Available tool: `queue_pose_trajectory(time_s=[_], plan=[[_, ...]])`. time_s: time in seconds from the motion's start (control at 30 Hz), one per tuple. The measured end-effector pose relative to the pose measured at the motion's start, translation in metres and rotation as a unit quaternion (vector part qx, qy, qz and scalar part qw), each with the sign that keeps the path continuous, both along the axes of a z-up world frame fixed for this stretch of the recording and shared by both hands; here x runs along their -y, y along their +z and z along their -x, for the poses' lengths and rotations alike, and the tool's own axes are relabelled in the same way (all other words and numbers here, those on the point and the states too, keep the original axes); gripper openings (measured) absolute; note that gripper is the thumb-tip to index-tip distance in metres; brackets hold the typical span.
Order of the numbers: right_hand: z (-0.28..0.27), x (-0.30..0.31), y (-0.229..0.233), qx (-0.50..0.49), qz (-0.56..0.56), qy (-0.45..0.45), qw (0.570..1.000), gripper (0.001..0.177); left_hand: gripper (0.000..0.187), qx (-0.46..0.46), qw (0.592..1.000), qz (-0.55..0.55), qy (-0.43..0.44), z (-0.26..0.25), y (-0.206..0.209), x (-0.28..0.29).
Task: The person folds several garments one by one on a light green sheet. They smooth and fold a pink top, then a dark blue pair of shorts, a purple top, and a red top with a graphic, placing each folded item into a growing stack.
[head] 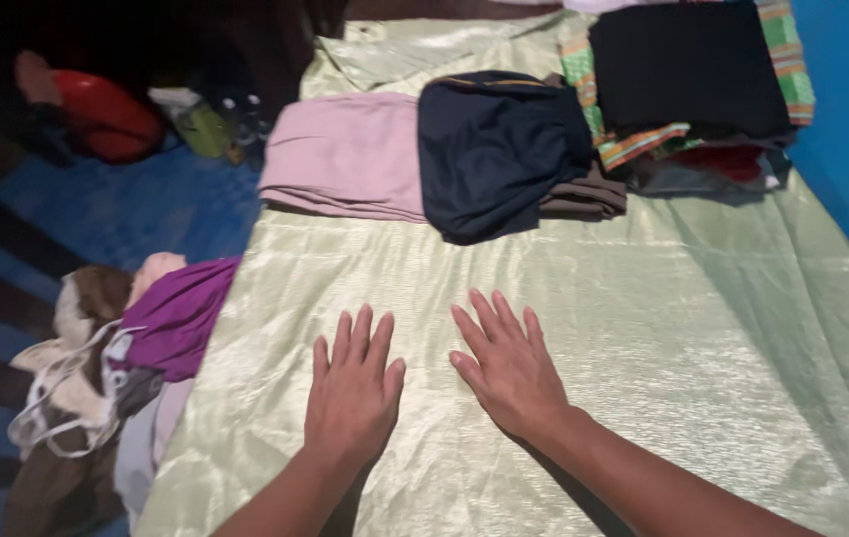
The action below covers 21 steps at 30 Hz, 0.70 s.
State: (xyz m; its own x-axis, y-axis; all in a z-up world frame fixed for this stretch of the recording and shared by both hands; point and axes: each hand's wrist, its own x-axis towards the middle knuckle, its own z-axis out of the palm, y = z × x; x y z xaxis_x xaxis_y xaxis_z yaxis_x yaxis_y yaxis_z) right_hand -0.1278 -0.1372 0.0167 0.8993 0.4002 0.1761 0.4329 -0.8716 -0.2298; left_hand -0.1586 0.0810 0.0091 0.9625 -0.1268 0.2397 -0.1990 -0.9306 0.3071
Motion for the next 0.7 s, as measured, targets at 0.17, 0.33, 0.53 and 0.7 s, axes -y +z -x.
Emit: queue_pose_trajectory(time_s=[0.17,0.33,0.53,0.7], plan=[[0.008,-0.017,-0.004,-0.003,0.042,0.007,0.999,0.063,0.060,0.011,1.000,-0.013,0.018,0.028,-0.004,-0.019],[0.026,-0.051,-0.006,-0.016,0.036,0.035,0.999,0.064,0.060,0.001,1.000,0.009,-0.003,0.032,-0.006,-0.028],[0.039,-0.104,-0.001,-0.013,0.028,0.041,0.999,0.063,0.055,0.020,0.995,0.040,-0.091,0.035,-0.006,-0.064],[0.041,-0.139,0.002,-0.007,0.035,0.012,0.999,0.060,0.038,0.155,0.973,0.169,0.000,0.009,-0.010,-0.134]])
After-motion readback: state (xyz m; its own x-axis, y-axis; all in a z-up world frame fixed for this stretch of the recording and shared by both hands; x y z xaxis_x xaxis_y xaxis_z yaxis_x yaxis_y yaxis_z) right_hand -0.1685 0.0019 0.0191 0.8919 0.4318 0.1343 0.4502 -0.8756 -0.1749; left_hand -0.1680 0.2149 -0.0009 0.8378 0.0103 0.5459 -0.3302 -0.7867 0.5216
